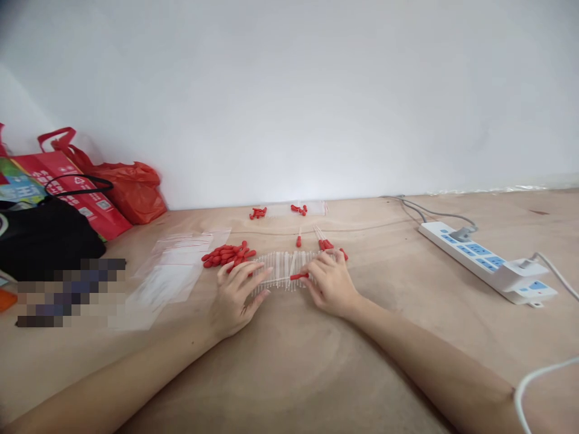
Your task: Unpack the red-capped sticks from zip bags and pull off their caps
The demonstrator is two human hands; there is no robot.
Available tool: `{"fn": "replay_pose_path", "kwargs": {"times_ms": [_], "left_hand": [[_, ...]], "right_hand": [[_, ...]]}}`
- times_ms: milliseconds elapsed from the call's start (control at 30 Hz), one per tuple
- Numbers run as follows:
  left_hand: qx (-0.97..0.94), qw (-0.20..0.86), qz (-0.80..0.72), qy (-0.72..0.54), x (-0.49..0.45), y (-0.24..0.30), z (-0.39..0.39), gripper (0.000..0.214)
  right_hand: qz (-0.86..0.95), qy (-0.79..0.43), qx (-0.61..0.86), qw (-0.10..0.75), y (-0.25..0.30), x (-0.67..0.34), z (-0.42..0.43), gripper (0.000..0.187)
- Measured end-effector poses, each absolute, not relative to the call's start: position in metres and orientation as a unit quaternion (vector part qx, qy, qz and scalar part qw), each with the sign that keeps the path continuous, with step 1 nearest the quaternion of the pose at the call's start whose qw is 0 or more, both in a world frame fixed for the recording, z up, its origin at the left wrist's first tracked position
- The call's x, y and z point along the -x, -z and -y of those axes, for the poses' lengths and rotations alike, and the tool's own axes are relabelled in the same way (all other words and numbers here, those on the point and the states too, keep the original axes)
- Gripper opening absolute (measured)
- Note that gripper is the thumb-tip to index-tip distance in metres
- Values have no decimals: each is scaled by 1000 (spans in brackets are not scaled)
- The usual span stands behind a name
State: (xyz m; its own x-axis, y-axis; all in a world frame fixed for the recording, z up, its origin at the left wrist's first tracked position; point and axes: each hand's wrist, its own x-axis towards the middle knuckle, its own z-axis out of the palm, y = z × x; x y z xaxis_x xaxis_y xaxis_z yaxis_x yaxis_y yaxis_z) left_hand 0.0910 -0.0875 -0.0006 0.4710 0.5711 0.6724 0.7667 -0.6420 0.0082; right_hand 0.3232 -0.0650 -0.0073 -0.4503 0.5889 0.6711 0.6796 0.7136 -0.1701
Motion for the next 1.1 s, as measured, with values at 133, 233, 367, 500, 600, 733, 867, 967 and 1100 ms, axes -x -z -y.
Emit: {"fn": "replay_pose_path", "kwargs": {"times_ms": [133,233,367,500,600,733,867,967,1100], "left_hand": [[853,136,361,352,-97,3,88,14],[855,138,353,354,-97,4,88,15],[866,158,336,335,-96,3,88,18],[876,163,320,321,-94,3,90,21],[881,153,310,324,-91,2,92,22],[885,145,295,328,-90,2,95,21],[886,144,284,337,-91,3,97,21],[885,141,282,343,-88,4,95,23],[853,148,341,367,-70,4,88,20]], "right_hand": [[860,61,320,392,13,-310,74,12],[854,69,322,402,16,-304,75,10],[849,117,310,412,19,-301,76,11],[847,142,304,412,21,-302,78,15],[850,149,288,414,21,-304,80,16],[863,143,257,410,21,-307,81,12],[871,137,231,412,20,-308,82,9],[872,137,225,412,18,-312,83,12],[843,131,296,429,14,-327,77,15]]}}
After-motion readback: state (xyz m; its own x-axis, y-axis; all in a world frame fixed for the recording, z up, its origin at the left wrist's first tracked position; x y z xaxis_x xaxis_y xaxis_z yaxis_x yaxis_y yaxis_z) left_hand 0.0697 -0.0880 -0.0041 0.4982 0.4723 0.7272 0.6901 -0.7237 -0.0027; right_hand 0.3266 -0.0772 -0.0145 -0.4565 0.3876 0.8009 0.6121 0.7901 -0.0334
